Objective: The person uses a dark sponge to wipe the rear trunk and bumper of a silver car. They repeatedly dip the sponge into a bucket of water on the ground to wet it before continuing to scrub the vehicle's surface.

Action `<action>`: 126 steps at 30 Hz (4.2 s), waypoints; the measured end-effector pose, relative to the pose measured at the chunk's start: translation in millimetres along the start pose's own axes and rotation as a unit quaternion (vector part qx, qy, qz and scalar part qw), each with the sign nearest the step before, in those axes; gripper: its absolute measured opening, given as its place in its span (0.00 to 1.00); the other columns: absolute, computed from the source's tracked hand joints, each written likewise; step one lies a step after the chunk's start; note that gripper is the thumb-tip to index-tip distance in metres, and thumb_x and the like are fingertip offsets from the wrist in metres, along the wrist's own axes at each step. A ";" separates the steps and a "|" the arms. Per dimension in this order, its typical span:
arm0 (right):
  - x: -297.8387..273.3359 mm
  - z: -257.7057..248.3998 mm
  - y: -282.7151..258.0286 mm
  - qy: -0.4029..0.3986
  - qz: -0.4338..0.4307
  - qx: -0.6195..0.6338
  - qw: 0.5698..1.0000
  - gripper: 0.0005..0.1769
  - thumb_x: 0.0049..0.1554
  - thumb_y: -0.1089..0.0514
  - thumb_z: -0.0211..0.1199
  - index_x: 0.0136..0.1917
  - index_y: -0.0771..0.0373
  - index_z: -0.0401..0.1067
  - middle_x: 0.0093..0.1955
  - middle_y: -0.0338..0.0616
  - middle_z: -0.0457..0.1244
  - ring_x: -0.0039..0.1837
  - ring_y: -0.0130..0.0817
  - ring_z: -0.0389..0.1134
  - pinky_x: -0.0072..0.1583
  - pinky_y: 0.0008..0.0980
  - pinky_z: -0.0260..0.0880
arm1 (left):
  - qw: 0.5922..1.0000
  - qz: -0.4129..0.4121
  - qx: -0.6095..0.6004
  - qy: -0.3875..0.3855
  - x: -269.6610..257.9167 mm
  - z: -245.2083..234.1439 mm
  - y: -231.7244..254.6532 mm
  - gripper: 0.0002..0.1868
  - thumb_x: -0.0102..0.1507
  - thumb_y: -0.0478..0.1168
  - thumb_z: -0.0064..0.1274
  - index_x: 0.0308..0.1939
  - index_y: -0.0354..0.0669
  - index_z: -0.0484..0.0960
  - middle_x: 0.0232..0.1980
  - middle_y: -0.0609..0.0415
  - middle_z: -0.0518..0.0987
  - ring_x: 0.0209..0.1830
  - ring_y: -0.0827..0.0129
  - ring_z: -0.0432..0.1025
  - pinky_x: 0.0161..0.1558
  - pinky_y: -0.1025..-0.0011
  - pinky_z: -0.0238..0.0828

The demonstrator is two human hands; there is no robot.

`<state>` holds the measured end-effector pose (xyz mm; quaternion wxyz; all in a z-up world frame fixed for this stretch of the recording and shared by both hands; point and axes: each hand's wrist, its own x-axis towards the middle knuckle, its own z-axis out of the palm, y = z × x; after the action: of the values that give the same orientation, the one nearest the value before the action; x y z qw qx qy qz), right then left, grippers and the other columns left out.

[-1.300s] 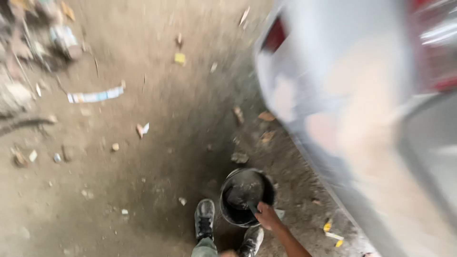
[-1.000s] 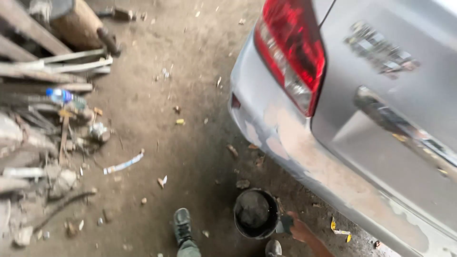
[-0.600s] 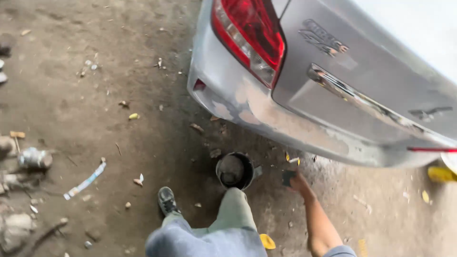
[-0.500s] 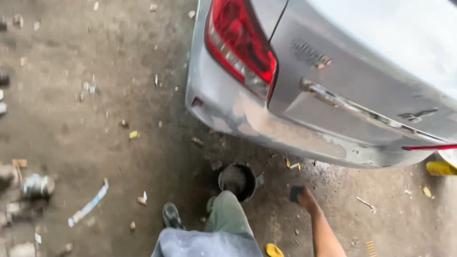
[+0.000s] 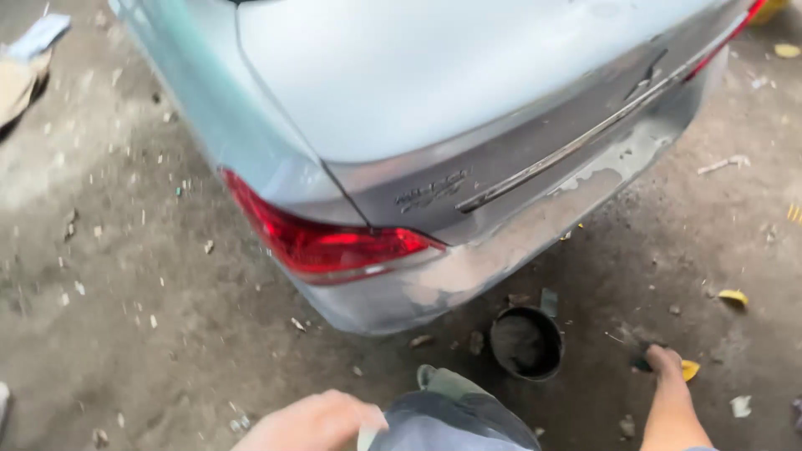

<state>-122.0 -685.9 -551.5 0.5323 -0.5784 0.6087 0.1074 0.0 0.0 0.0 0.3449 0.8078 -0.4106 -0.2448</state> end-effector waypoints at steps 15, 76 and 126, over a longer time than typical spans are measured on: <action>-483.0 342.7 -249.3 -0.067 -0.281 0.331 0.898 0.46 0.66 0.43 0.53 0.89 0.47 0.36 0.79 0.66 0.44 0.77 0.62 0.44 0.73 0.54 0.47 | 0.930 0.207 0.295 0.068 284.6 -228.6 -131.8 0.31 0.66 0.50 0.60 0.68 0.37 0.71 0.71 0.41 0.69 0.69 0.46 0.65 0.65 0.52 0.64; -302.4 253.7 -396.5 0.163 -0.526 0.254 0.795 0.36 0.71 0.49 0.45 0.86 0.62 0.38 0.88 0.55 0.38 0.88 0.52 0.38 0.84 0.52 0.27 | 0.891 0.240 0.337 0.190 570.7 -92.9 -55.8 0.21 0.72 0.50 0.54 0.61 0.38 0.74 0.63 0.43 0.74 0.67 0.54 0.67 0.70 0.52 0.59; -238.4 203.6 -466.1 0.190 -0.569 0.271 0.753 0.33 0.74 0.46 0.40 0.87 0.54 0.41 0.89 0.44 0.42 0.89 0.38 0.45 0.87 0.49 0.37 | 0.915 0.208 0.305 0.164 573.1 -99.9 -59.2 0.22 0.69 0.49 0.54 0.61 0.37 0.75 0.61 0.43 0.76 0.63 0.52 0.68 0.65 0.54 0.60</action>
<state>309.9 -536.9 -224.7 0.5033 -0.6580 0.2595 -0.4963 408.3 -416.2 -45.1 0.1870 0.7987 -0.5620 0.1058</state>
